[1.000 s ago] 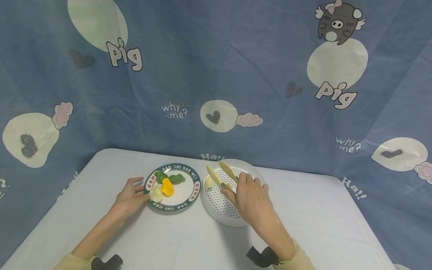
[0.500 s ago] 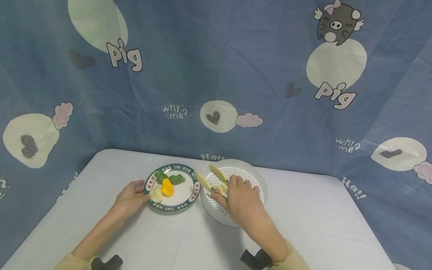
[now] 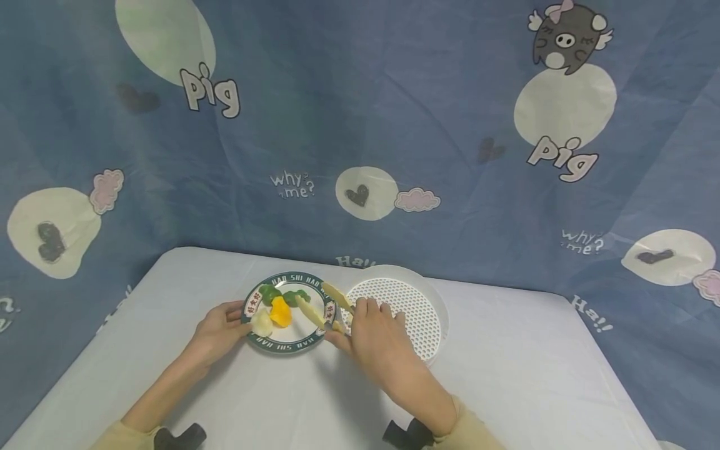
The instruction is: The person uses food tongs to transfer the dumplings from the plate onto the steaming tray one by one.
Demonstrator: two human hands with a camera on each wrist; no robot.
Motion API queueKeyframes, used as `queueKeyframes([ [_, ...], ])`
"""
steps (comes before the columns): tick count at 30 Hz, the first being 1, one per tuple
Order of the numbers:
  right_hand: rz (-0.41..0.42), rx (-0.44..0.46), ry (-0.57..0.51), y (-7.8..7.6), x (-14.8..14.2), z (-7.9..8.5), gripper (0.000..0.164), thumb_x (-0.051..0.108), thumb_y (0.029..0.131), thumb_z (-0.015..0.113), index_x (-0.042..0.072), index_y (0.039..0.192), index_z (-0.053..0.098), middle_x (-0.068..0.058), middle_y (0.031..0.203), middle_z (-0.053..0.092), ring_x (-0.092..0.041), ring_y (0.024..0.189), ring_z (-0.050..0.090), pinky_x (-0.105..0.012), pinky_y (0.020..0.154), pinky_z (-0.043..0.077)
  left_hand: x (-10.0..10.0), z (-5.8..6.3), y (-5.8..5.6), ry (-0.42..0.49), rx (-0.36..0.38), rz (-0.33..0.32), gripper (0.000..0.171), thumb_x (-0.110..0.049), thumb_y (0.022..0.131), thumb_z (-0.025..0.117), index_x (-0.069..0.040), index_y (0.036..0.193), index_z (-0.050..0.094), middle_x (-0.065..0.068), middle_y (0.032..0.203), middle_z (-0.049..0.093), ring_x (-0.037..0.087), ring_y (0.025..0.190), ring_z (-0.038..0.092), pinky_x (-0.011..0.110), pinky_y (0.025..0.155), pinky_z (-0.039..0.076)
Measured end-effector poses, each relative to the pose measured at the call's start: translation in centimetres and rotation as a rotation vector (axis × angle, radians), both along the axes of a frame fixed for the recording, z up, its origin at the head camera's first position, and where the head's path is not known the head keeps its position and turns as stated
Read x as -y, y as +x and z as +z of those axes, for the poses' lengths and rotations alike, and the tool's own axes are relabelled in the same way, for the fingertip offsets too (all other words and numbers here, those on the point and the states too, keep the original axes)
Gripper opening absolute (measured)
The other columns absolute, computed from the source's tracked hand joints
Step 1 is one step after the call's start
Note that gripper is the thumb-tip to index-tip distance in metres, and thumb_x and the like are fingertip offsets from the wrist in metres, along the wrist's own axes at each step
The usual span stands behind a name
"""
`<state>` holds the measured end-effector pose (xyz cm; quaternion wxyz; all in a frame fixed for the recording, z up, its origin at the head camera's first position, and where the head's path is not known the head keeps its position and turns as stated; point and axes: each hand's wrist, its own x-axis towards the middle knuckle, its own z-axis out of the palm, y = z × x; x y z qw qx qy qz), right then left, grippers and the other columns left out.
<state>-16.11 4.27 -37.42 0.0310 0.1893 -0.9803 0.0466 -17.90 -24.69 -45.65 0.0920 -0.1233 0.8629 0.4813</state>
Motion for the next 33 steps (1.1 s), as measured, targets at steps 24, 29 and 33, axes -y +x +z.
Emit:
queueKeyframes([
  [24,0.069,-0.015,0.046,-0.2,3.1,-1.7,0.064,0.066,0.100,0.062,0.003,0.112,0.062,-0.007,0.090,0.063,-0.023,0.080,0.060,-0.043,0.074,0.054,-0.1,-0.1,-0.1,0.020,0.007,0.031,0.072,-0.009,0.104,0.062,0.017,0.161,0.025,0.041,0.156,0.047,0.053,0.144,0.054,0.058,0.116,0.054],
  [29,0.072,-0.005,0.028,-0.3,3.5,-2.1,0.060,0.065,0.101,0.063,0.005,0.108,0.059,-0.007,0.090,0.062,-0.023,0.080,0.059,-0.046,0.076,0.057,-0.2,0.0,0.0,0.021,0.006,0.036,0.073,-0.009,0.104,0.061,0.017,0.161,0.025,0.041,0.156,0.047,0.053,0.145,0.053,0.057,0.116,0.054],
  [33,0.074,-0.001,0.013,-0.3,3.6,-2.3,0.058,0.064,0.101,0.064,0.007,0.107,0.057,-0.006,0.088,0.060,-0.023,0.079,0.057,-0.050,0.081,0.059,-0.2,0.1,0.1,0.025,0.004,0.034,0.073,-0.009,0.104,0.061,0.016,0.162,0.025,0.041,0.156,0.046,0.054,0.145,0.053,0.058,0.117,0.054],
])
